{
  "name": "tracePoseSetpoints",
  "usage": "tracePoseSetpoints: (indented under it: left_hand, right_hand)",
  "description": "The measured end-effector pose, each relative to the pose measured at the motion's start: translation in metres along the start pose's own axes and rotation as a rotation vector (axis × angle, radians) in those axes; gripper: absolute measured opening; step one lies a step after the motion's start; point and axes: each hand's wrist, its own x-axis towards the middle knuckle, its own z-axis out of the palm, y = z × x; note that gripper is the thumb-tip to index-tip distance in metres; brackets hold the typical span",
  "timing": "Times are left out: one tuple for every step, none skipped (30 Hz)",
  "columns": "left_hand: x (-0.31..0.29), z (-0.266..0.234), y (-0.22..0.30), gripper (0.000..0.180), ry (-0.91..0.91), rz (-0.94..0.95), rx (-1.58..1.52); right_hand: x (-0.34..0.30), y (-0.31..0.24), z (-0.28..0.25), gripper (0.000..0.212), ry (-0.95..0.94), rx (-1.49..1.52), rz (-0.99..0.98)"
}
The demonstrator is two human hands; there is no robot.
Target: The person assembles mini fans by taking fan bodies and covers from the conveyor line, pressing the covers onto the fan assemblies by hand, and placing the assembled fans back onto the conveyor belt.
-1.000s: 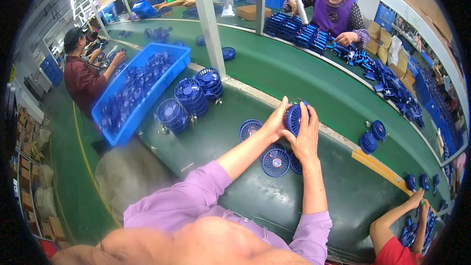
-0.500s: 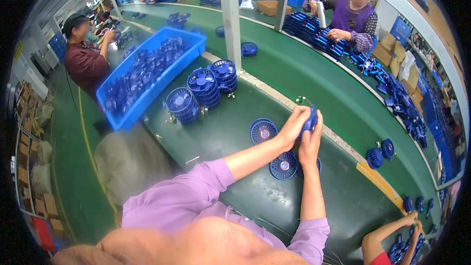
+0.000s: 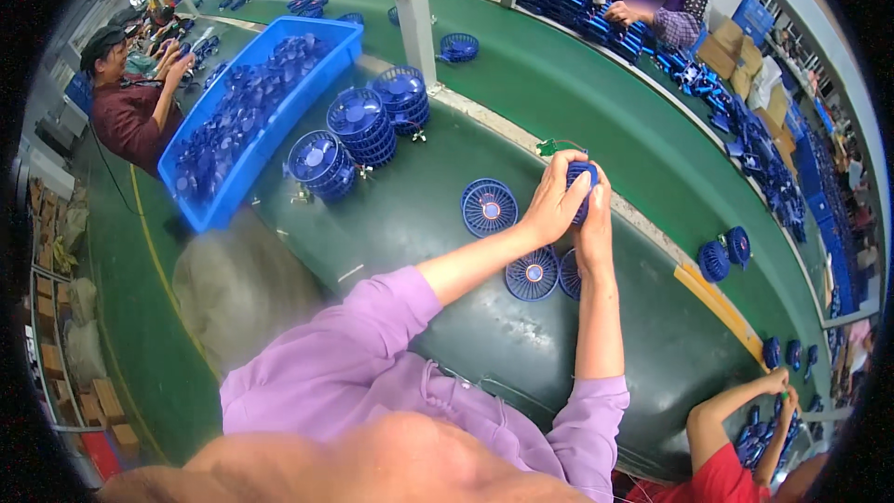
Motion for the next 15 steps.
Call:
tracePoseSetpoints:
  left_hand:
    - [0.002, -0.002, -0.002, 0.041, -0.050, -0.046, 0.030]
    - [0.003, -0.005, -0.005, 0.044, -0.113, -0.052, 0.115]
    - [0.007, -0.006, -0.004, 0.047, -0.182, -0.056, 0.197]
    - [0.009, -0.012, -0.013, 0.050, -0.206, -0.031, 0.246]
    - [0.015, -0.013, -0.014, 0.049, -0.237, -0.043, 0.264]
    - [0.024, -0.011, -0.015, 0.049, -0.277, -0.051, 0.273]
    - [0.035, -0.018, -0.025, 0.047, -0.207, 0.028, 0.318]
    - [0.048, -0.024, -0.034, 0.045, -0.148, 0.096, 0.377]
    - [0.065, -0.038, -0.040, 0.044, -0.174, 0.009, 0.474]
    - [0.078, -0.054, -0.057, 0.044, -0.099, 0.084, 0.565]
    - [0.093, -0.067, -0.069, 0.045, -0.093, 0.081, 0.639]
    - [0.111, -0.082, -0.087, 0.045, -0.080, 0.111, 0.719]
    - [0.125, -0.096, -0.103, 0.047, -0.042, 0.106, 0.804]
    - [0.138, -0.088, -0.098, 0.051, -0.071, -0.002, 0.844]
    - [0.150, -0.097, -0.105, 0.053, -0.084, -0.063, 0.875]
  right_hand:
    - [0.007, -0.001, -0.007, 0.056, 0.006, 0.008, 0.047]
    - [0.015, -0.001, -0.017, 0.054, 0.018, -0.123, 0.002]
    - [0.023, -0.005, -0.029, 0.054, 0.082, -0.395, -0.138]
    - [0.034, -0.005, -0.038, 0.054, 0.154, -0.437, -0.170]
    - [0.045, -0.007, -0.059, 0.053, 0.245, -0.487, -0.203]
    - [0.057, -0.005, -0.094, 0.054, 0.324, -0.666, -0.288]
    - [0.060, -0.006, -0.109, 0.055, 0.429, -0.944, -0.387]
    - [0.061, -0.007, -0.118, 0.056, 0.534, -1.225, -0.486]
    - [0.055, -0.009, -0.107, 0.056, 0.557, -1.309, -0.503]
    - [0.045, -0.016, -0.080, 0.057, 0.570, -1.387, -0.527]
    - [0.038, -0.021, -0.063, 0.055, 0.451, -1.370, -0.588]
    - [0.034, -0.016, -0.049, 0.050, 0.269, -1.338, -0.693]
    - [0.024, -0.020, -0.019, 0.047, 0.047, -1.190, -0.531]
    - [0.012, -0.012, -0.010, 0.049, -0.066, -1.096, -0.381]
    - [0.001, -0.020, 0.017, 0.056, -0.310, -1.044, -0.336]
